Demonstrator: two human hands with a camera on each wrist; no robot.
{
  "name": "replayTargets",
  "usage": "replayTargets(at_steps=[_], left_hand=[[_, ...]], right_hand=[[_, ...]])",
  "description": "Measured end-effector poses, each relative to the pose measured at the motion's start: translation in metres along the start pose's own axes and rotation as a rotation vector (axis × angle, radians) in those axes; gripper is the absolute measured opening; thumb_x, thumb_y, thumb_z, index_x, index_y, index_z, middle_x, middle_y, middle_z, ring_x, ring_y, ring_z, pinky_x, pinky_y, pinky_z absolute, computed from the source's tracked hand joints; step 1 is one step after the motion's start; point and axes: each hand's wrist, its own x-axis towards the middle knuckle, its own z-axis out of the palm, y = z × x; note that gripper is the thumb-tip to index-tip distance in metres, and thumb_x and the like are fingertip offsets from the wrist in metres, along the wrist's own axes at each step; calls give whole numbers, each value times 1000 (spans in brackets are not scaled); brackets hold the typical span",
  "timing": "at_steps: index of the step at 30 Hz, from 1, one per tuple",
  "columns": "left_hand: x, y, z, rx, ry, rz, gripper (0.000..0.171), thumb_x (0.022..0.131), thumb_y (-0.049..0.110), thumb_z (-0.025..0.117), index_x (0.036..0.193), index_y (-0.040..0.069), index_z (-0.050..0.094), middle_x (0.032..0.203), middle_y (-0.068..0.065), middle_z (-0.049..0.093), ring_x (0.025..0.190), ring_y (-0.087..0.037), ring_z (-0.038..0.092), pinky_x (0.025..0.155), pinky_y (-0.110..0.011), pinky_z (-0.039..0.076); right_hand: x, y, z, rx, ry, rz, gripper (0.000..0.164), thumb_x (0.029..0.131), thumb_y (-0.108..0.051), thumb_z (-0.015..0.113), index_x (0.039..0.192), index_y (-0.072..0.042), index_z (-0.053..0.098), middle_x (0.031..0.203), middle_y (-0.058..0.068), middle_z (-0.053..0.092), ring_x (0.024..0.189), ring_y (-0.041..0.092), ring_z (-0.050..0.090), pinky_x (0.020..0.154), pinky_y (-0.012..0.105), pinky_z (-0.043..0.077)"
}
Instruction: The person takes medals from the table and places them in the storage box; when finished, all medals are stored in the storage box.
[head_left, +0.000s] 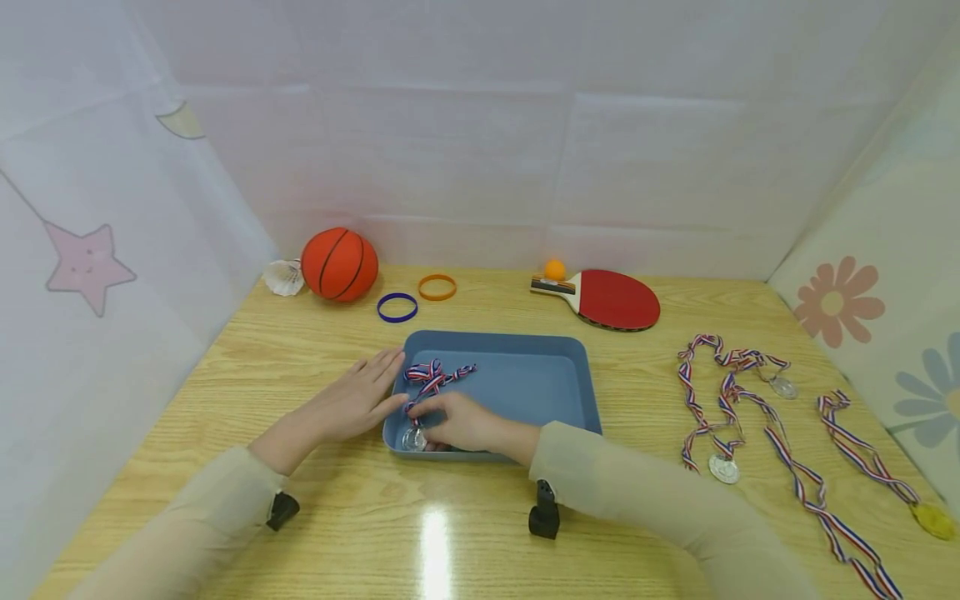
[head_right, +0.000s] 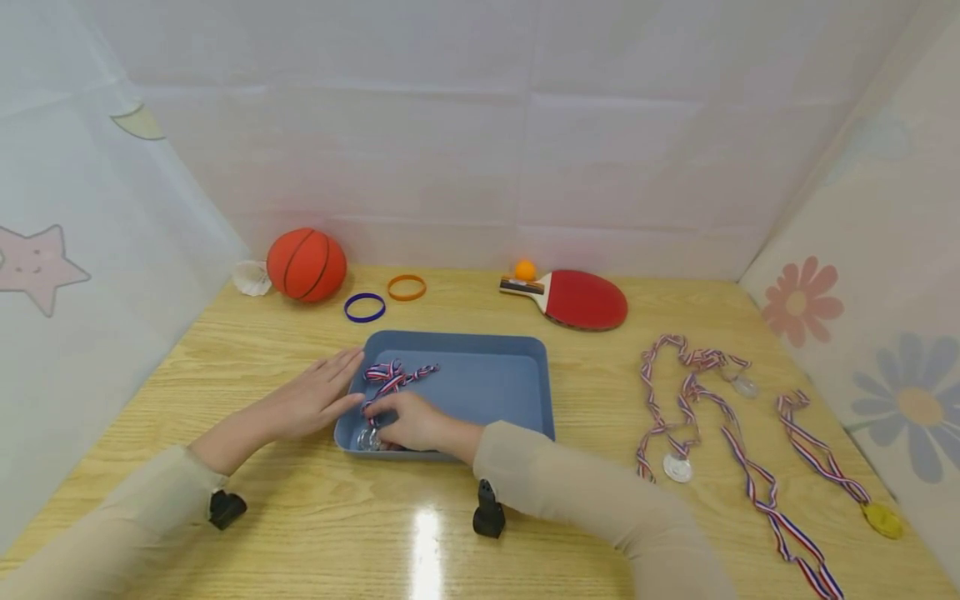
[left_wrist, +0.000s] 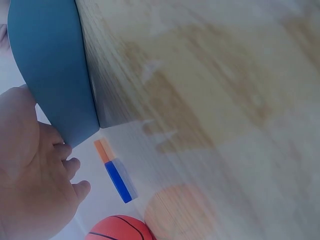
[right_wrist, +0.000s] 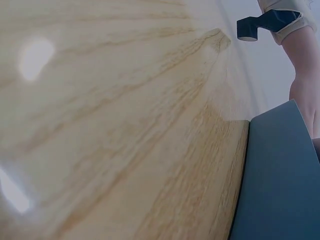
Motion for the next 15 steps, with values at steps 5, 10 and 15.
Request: replayTargets(at_steps=[5,10,15], left_hand=[[1,0,1,6,4,-1,67,99,42,34,143,-7,20,148,-22,17,135,-37,15,105,-54,15],[1,0,0,1,1,-1,68,99,42,35,143,-7,20,149,-21,17,135,-37,15,105,-55,15],[1,0,0,0,1,2,68,99,43,34,143,-7,20,149,-21,17,135,-37,15,105,-55,15]], right_hand=[[2,0,1,31,10,0,37,84,10,56,120,1,60,89,7,67,62,18,65,56,26,53],[1,-2,1,26,10,-10,38,83,11,55,119,2,60,96,9,66,64,16,64,58,25,53],[-1,-4,1,22,11,-13,34,84,11,54,115,3,62,84,9,67,64,17,65,58,25,53]])
